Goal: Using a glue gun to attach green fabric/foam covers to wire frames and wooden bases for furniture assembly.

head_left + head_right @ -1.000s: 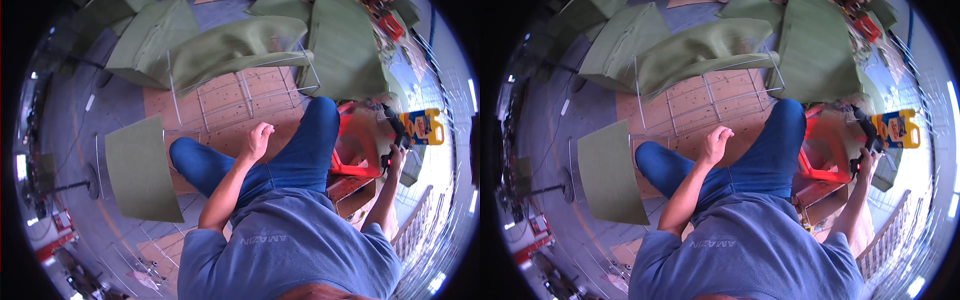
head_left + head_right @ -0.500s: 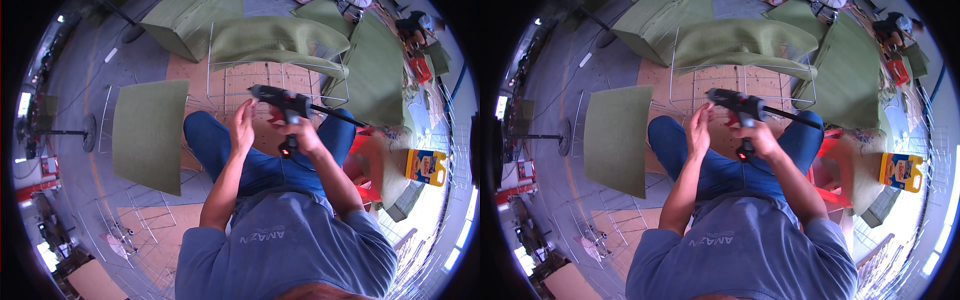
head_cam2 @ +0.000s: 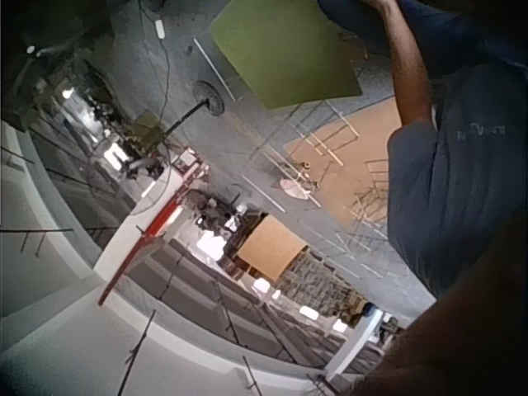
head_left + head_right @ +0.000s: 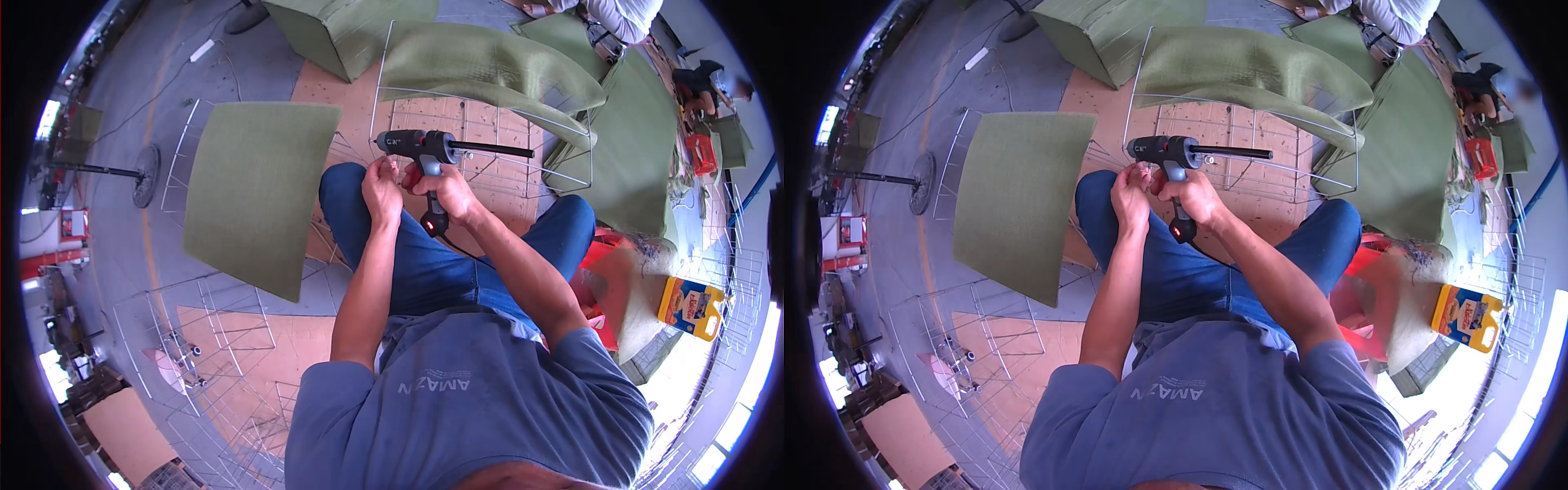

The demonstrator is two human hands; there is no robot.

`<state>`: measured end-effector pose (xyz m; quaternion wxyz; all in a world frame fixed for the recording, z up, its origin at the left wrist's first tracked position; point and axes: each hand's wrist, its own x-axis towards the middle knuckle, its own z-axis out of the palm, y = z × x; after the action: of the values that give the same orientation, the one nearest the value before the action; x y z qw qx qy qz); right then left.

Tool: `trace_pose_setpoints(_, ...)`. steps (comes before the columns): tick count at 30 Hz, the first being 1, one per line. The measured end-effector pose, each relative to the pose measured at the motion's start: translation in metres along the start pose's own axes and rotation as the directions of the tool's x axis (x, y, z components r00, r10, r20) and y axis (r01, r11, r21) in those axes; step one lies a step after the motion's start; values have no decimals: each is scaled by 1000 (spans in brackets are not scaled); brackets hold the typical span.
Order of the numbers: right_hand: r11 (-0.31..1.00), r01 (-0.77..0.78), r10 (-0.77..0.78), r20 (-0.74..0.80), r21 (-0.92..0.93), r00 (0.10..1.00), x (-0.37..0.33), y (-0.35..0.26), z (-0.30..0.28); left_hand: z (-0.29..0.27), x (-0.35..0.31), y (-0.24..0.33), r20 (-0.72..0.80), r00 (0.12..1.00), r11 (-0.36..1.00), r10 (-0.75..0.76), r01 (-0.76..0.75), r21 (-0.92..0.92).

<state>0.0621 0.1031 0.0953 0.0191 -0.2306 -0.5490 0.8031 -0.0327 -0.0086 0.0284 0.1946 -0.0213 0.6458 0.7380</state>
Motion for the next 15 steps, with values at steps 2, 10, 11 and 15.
trace_pose_setpoints(2,1000,2,-2,0,-24,1000,2,1,-2,2,0,1,-21,1000,1000,-8,9,8)
trace_pose_setpoints(10,984,3,-3,2,-177,1000,9,-3,0,-3,8,-11,8,1000,995,27,-27,94)
trace_pose_setpoints(11,977,5,-4,4,-215,1000,9,-3,0,-4,9,-13,6,1000,995,27,-27,93)
trace_pose_setpoints(15,969,16,-16,-2,-246,1000,11,-2,-1,-3,8,-14,10,998,989,60,-61,135)
